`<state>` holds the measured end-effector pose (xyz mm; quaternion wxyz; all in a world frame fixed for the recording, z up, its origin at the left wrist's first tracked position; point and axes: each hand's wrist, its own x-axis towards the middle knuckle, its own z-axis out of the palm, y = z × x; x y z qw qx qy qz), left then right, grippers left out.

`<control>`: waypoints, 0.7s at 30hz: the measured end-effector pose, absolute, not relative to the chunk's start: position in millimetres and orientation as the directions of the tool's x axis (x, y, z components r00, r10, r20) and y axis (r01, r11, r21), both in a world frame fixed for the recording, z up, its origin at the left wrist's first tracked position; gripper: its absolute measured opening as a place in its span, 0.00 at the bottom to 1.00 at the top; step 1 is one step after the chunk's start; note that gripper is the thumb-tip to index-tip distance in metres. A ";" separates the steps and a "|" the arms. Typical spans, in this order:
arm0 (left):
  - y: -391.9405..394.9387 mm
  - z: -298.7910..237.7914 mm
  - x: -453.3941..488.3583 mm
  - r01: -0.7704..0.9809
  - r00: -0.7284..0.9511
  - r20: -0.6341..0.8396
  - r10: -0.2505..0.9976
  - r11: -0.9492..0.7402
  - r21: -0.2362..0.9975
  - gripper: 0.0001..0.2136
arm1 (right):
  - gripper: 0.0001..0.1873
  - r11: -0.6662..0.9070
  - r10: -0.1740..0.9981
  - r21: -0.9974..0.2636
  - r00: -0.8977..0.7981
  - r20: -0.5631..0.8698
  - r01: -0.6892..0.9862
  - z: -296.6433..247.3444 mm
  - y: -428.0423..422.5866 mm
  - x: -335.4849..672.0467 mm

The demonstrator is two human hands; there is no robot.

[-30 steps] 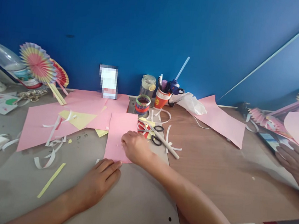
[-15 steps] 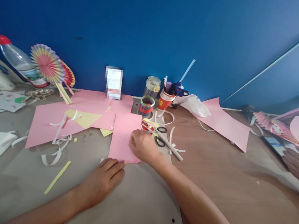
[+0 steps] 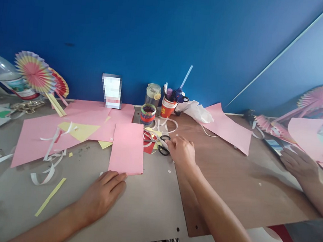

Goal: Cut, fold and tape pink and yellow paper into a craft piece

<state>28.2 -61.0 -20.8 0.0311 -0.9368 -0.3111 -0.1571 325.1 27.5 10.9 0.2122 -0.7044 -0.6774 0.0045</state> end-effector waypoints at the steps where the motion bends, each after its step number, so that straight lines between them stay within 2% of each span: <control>1: -61.0 -20.2 28.4 0.594 0.756 0.315 0.574 -0.804 0.040 0.08 | 0.09 0.019 0.946 -0.309 0.083 0.314 0.951 10.2 30.1 327.0; 4: -61.0 -18.9 28.5 0.591 0.759 0.318 0.568 -0.806 0.029 0.09 | 0.06 0.073 0.920 -0.331 0.065 0.387 0.941 8.1 36.0 332.6; 8: -61.5 -18.3 27.8 0.590 0.767 0.289 0.573 -0.807 0.033 0.08 | 0.16 0.062 0.909 -0.343 0.089 0.408 0.937 9.8 40.2 335.1; 12: -61.9 -18.9 27.3 0.599 0.765 0.266 0.586 -0.800 0.040 0.08 | 0.11 0.048 0.851 -0.327 0.133 0.508 0.944 15.3 42.2 330.1; 17: -62.3 -19.7 27.1 0.606 0.756 0.277 0.593 -0.794 0.047 0.08 | 0.17 0.033 0.876 -0.289 0.112 0.469 0.957 18.5 41.7 321.9; 21: -62.3 -20.5 26.8 0.606 0.755 0.284 0.591 -0.794 0.044 0.08 | 0.09 0.068 0.778 -0.335 0.160 0.608 0.940 24.4 39.8 318.9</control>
